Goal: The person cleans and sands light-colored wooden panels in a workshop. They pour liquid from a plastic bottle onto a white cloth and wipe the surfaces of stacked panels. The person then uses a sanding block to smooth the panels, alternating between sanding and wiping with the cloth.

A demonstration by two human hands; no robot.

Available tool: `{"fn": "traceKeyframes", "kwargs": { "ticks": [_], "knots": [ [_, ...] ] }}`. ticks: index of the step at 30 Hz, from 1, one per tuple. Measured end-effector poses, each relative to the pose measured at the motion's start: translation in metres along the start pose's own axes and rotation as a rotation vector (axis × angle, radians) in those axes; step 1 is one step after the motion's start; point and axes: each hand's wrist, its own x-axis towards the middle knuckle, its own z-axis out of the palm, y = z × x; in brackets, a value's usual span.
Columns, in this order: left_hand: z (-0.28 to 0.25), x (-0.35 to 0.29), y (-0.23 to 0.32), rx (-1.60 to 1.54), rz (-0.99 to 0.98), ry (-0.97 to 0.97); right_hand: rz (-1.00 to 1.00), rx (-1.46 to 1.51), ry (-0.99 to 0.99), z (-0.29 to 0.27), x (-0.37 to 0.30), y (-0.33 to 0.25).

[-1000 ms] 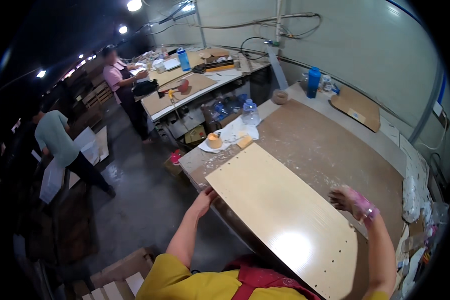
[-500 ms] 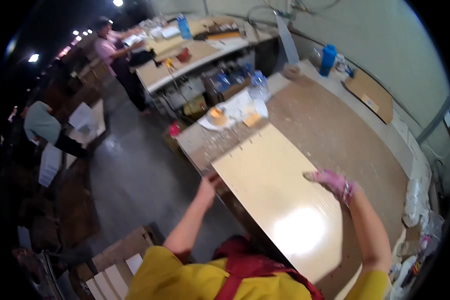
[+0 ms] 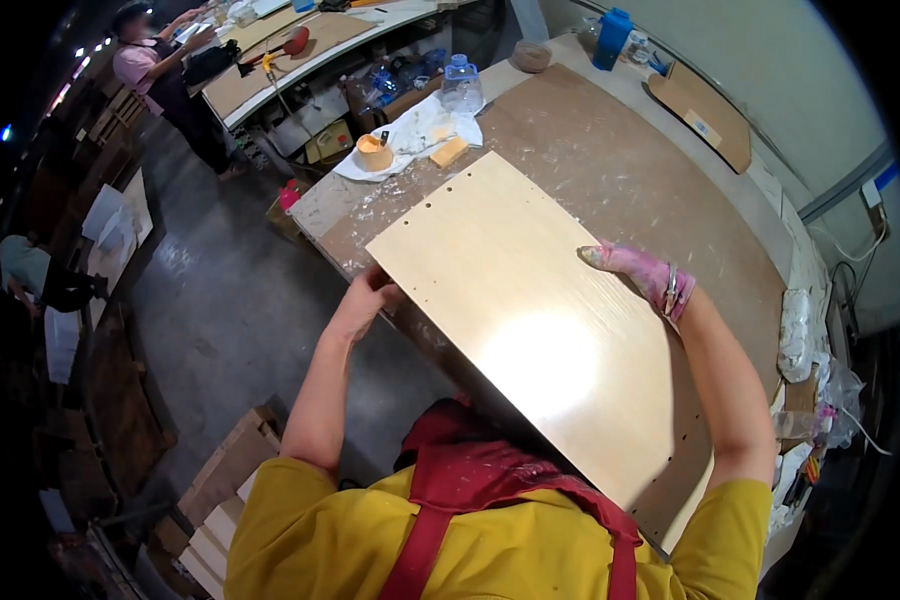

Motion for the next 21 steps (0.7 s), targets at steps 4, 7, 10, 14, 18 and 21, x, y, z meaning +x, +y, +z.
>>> {"fn": "traceKeyframes", "kwargs": {
  "ticks": [4, 7, 10, 14, 18, 21],
  "knots": [
    [-0.008, 0.006, 0.006, -0.057, 0.097, 0.036, 0.002, 0.021, 0.06, 0.014, -0.014, -0.01],
    [-0.005, 0.009, -0.003, -0.005, 0.132, 0.146, 0.018, 0.034, 0.064, 0.02, -0.017, -0.015],
    [0.0, 0.008, -0.007, 0.043, 0.209, 0.168, 0.012, 0.022, 0.051, 0.016, -0.018, -0.014],
    [-0.009, 0.012, -0.002, 0.025, 0.171, 0.106, -0.035, -0.108, 0.076, -0.005, -0.005, 0.002],
    [-0.016, 0.012, 0.003, -0.397, 0.218, 0.133, -0.046, -0.137, 0.077, -0.006, -0.005, 0.004],
    [-0.001, 0.009, -0.002, -0.545, 0.249, 0.157, -0.027, -0.146, 0.083, 0.005, -0.009, -0.005]
  ]
}}
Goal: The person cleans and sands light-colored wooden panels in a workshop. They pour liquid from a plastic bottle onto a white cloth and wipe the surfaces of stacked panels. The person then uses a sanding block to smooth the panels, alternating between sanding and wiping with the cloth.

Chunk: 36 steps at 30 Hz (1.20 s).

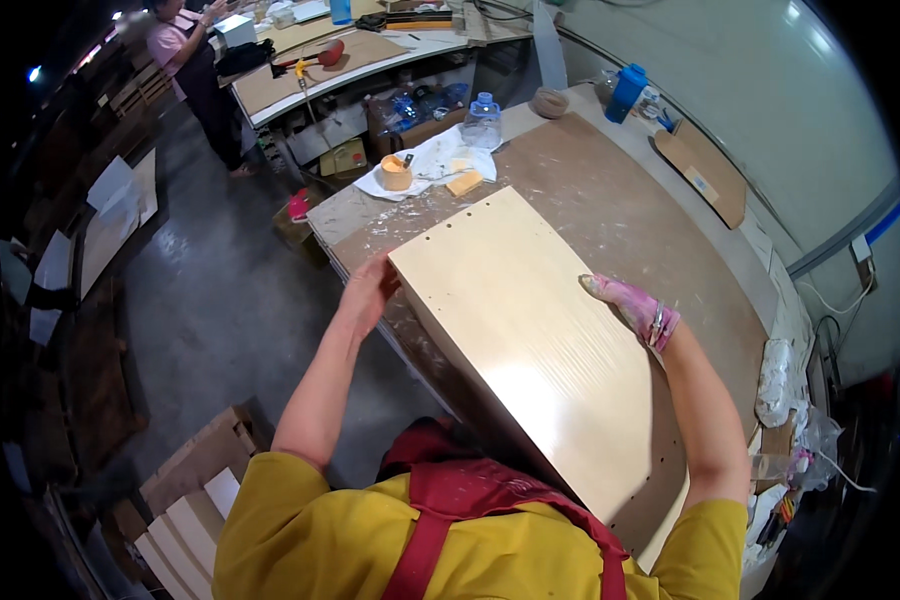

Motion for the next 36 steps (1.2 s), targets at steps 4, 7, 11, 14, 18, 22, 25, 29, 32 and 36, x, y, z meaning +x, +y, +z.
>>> {"fn": "traceKeyframes", "kwargs": {
  "ticks": [4, 7, 11, 14, 18, 22, 25, 29, 32, 36],
  "knots": [
    [0.009, 0.005, -0.021, -0.039, -0.04, 0.107, -0.084, -0.117, 0.12, 0.011, -0.01, -0.004],
    [0.007, 0.013, -0.026, -0.027, -0.12, 0.193, -0.028, -0.255, 0.2, -0.001, -0.009, 0.005],
    [0.039, 0.028, 0.013, 0.032, 0.019, 0.099, -0.058, -0.497, 0.369, 0.005, -0.021, 0.001],
    [0.056, 0.039, 0.035, 0.154, 0.015, -0.02, -0.294, -0.912, 0.525, -0.007, -0.038, 0.016],
    [0.039, 0.067, 0.022, 0.168, -0.102, -0.333, -0.049, -0.851, 0.585, -0.015, -0.091, 0.039],
    [0.087, 0.057, 0.011, 0.568, -0.1, -0.23, -0.049, -0.765, 0.708, 0.003, -0.122, 0.068],
    [0.106, 0.049, 0.017, 0.797, -0.03, -0.226, -0.077, -0.776, 0.724, 0.004, -0.13, 0.073],
    [0.125, 0.043, 0.03, 1.09, 0.106, -0.217, -0.071, -0.741, 0.796, 0.002, -0.137, 0.08],
    [0.13, 0.026, 0.061, 1.314, 0.309, -0.127, -0.301, -0.895, 0.814, 0.006, -0.161, 0.086],
    [0.156, 0.0, 0.076, 1.233, 0.578, -0.094, -0.574, -0.878, 0.901, 0.034, -0.25, 0.149]
  ]
}}
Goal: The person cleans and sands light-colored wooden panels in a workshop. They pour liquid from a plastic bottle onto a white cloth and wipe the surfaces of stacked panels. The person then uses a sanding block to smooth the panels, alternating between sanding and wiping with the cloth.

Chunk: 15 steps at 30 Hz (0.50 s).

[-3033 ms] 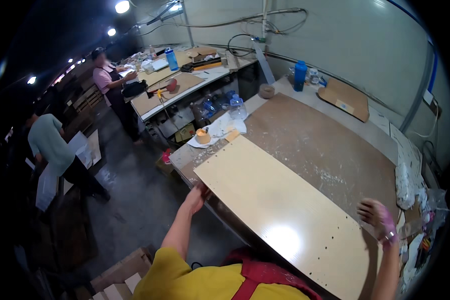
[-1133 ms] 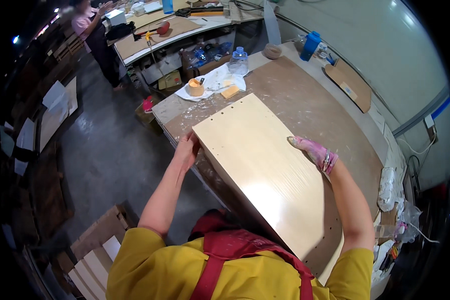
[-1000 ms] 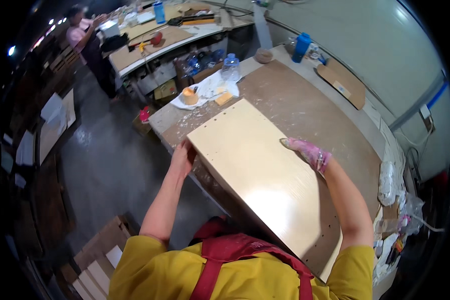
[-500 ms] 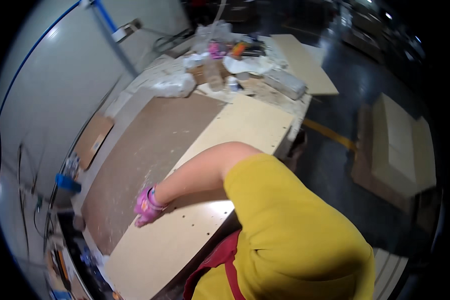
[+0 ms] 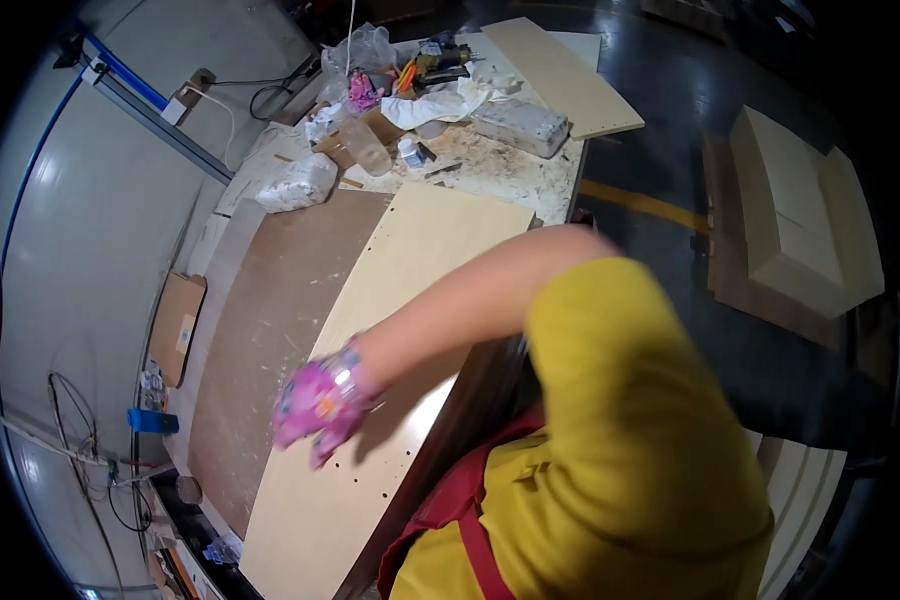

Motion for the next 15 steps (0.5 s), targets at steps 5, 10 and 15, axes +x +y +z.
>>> {"fn": "traceKeyframes", "kwargs": {
  "ticks": [5, 10, 15],
  "knots": [
    [0.08, -0.028, 0.147, -0.177, 0.19, -0.374, 0.276, -0.224, 0.087, -0.075, -0.182, -0.006],
    [0.239, -0.066, 0.264, -0.242, 0.553, -0.956, 0.399, -0.436, -0.061, -0.082, -0.26, -0.004],
    [0.33, -0.121, 0.334, 0.165, 0.633, -1.174, 0.365, -0.401, 0.015, -0.081, -0.261, 0.022]
  ]
}}
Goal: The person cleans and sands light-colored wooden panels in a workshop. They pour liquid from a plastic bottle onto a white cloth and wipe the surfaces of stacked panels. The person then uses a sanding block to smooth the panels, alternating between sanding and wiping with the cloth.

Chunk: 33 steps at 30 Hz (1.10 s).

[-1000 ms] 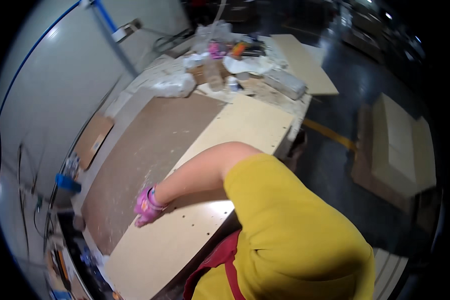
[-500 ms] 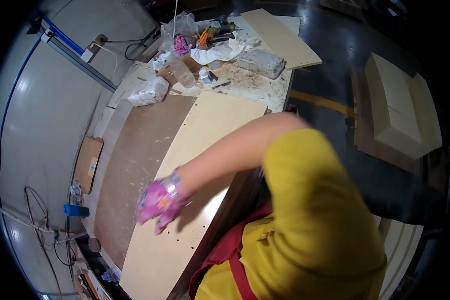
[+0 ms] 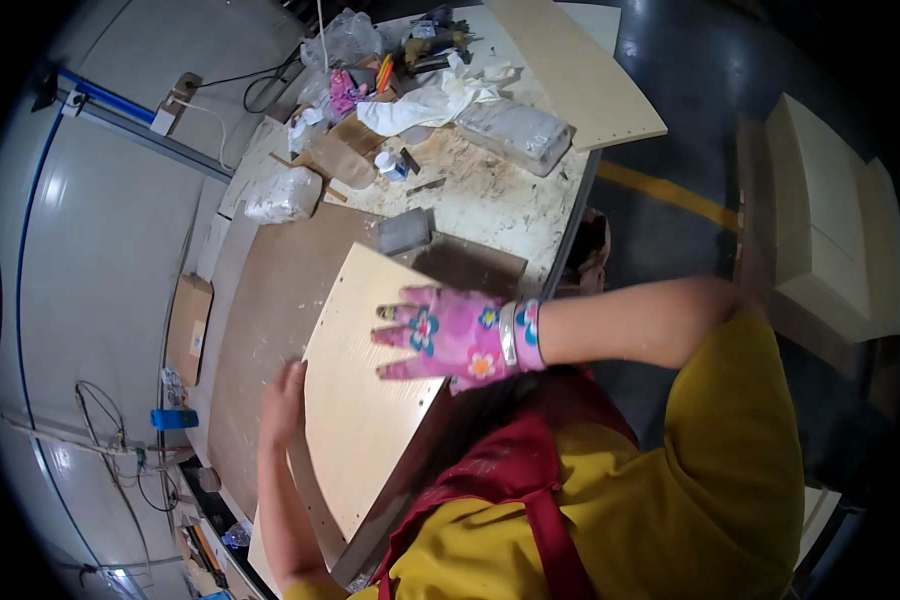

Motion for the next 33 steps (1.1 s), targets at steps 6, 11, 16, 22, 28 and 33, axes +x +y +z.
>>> {"fn": "traceKeyframes", "kwargs": {
  "ticks": [6, 11, 16, 22, 28, 33],
  "knots": [
    [0.026, 0.019, -0.008, -0.063, -0.087, -0.072, -0.094, 0.088, 0.104, 0.007, -0.004, 0.019],
    [0.029, 0.018, -0.023, -0.002, -0.094, -0.031, -0.157, 0.343, 0.189, -0.001, -0.008, 0.059],
    [0.026, 0.019, -0.019, 0.094, -0.097, -0.039, 0.656, 0.675, 0.265, 0.018, 0.027, 0.181],
    [0.024, 0.018, -0.005, 0.151, -0.154, -0.024, 0.587, 0.07, -0.224, 0.11, 0.082, 0.212],
    [0.029, 0.015, 0.0, 0.057, 0.053, 0.11, 0.744, 0.48, -0.038, 0.104, 0.055, 0.212],
    [0.045, 0.038, 0.037, 0.042, 0.267, 0.348, 0.689, 0.624, 0.093, -0.046, -0.033, 0.1]
  ]
}}
